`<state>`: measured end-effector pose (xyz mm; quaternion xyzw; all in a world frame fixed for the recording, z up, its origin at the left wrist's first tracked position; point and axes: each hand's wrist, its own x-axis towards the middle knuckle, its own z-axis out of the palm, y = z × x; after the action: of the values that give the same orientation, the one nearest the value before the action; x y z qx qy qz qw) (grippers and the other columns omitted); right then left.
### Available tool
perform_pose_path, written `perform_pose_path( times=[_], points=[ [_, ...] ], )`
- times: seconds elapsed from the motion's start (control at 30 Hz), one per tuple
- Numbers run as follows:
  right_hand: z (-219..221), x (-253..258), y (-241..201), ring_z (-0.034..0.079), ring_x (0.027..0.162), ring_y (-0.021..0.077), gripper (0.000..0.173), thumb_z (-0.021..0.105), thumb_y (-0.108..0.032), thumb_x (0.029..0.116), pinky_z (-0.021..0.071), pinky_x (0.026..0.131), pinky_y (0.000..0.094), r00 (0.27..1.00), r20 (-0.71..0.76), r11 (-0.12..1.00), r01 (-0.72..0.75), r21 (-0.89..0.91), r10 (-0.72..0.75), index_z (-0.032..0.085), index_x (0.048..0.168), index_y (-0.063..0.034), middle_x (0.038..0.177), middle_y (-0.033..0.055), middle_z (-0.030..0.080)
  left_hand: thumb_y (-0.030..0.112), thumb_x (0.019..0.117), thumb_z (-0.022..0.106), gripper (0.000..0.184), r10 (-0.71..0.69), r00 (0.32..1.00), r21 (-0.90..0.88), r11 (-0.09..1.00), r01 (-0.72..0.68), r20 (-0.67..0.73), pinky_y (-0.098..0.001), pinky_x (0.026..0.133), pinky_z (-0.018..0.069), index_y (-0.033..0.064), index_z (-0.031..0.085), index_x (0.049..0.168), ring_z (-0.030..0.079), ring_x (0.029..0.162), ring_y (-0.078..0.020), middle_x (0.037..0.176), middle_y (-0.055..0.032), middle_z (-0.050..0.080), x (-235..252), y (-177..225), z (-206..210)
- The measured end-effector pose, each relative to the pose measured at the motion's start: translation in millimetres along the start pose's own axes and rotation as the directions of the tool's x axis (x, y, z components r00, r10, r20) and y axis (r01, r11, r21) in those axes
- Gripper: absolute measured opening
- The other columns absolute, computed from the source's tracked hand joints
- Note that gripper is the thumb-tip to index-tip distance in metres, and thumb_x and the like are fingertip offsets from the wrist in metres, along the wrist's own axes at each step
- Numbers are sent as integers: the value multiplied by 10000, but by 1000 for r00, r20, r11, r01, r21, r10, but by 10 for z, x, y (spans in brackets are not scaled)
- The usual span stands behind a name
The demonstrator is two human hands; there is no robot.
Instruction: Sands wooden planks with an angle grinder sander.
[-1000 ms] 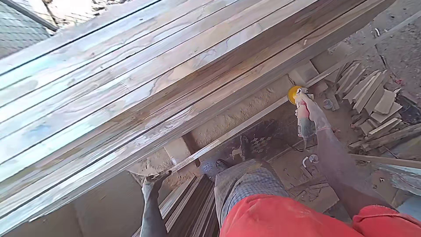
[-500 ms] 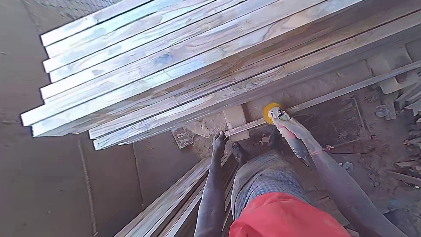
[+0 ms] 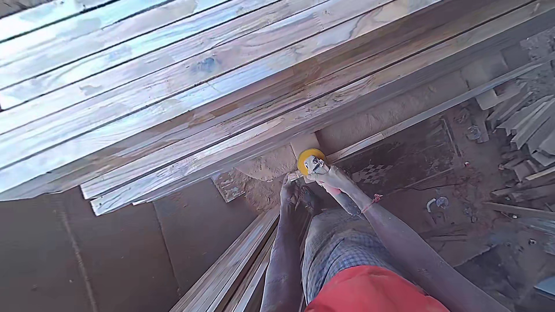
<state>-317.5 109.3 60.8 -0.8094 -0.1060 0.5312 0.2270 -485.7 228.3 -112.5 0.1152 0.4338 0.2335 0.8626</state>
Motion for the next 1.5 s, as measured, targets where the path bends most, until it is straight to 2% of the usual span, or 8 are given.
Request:
perform_pose_path(
  times=[0.2,0.4,0.7,0.8,0.87,0.93,1.1,1.5],
  points=[
    [-988,-61,874,680,678,171,702,775,-722,742,597,641,375,981,-147,943,-76,324,129,691,1113,-133,829,56,701,515,1115,200,635,78,993,230,972,-55,-93,-422,1022,506,44,419,1481,600,1239,-215,1405,-135,591,-127,267,114],
    [-2260,-238,1420,673,692,179,639,686,-707,846,594,641,379,944,-264,857,-37,513,199,668,1181,-163,846,47,682,328,1114,434,406,381,916,607,759,-233,-125,-433,811,582,7,540,1339,673,956,-211,1115,-133,661,-39,146,122],
    [-4469,-326,2404,664,806,247,734,566,-772,880,573,691,463,751,-525,712,105,694,401,588,1339,-200,1043,106,671,235,1133,311,470,751,653,742,495,-452,-103,-364,849,602,-66,659,1037,723,842,-140,883,-90,729,-42,-131,471],
    [-4962,-427,2708,653,901,268,777,557,-771,881,563,749,500,670,-584,684,155,713,457,545,1394,-187,1150,124,645,283,1131,336,491,729,616,875,467,-129,-298,-368,817,540,-71,662,1032,653,831,-164,887,-134,669,-27,-115,692],
    [-5069,-461,2803,651,858,256,768,553,-781,875,562,718,496,675,-587,682,168,712,447,542,1391,-212,1114,109,648,395,1126,280,615,595,708,923,291,250,-379,-519,1045,466,-86,652,1215,638,1183,-340,1220,-265,673,-28,5,822],
    [-4993,-390,2849,653,818,246,769,556,-790,866,566,708,487,716,-551,693,131,709,428,556,1357,-198,1068,101,653,463,1112,279,655,429,802,909,157,387,-416,-611,1010,483,-70,625,1274,631,1203,-414,1284,-298,641,13,38,771],
    [-4136,-87,2468,670,738,236,689,566,-722,915,587,663,454,853,-408,800,-19,599,326,610,1278,-139,938,103,671,485,1125,246,647,279,853,791,571,221,-440,-493,740,568,-18,654,1139,658,808,-288,970,-203,665,-28,-120,772],
    [-690,149,644,682,733,220,805,749,-804,687,579,720,474,999,38,993,-14,-114,19,696,1050,-87,861,93,700,575,1098,112,787,240,876,548,836,33,-419,-500,911,537,-6,599,1312,678,1084,-299,1186,-202,701,-374,534,57]
  ],
)
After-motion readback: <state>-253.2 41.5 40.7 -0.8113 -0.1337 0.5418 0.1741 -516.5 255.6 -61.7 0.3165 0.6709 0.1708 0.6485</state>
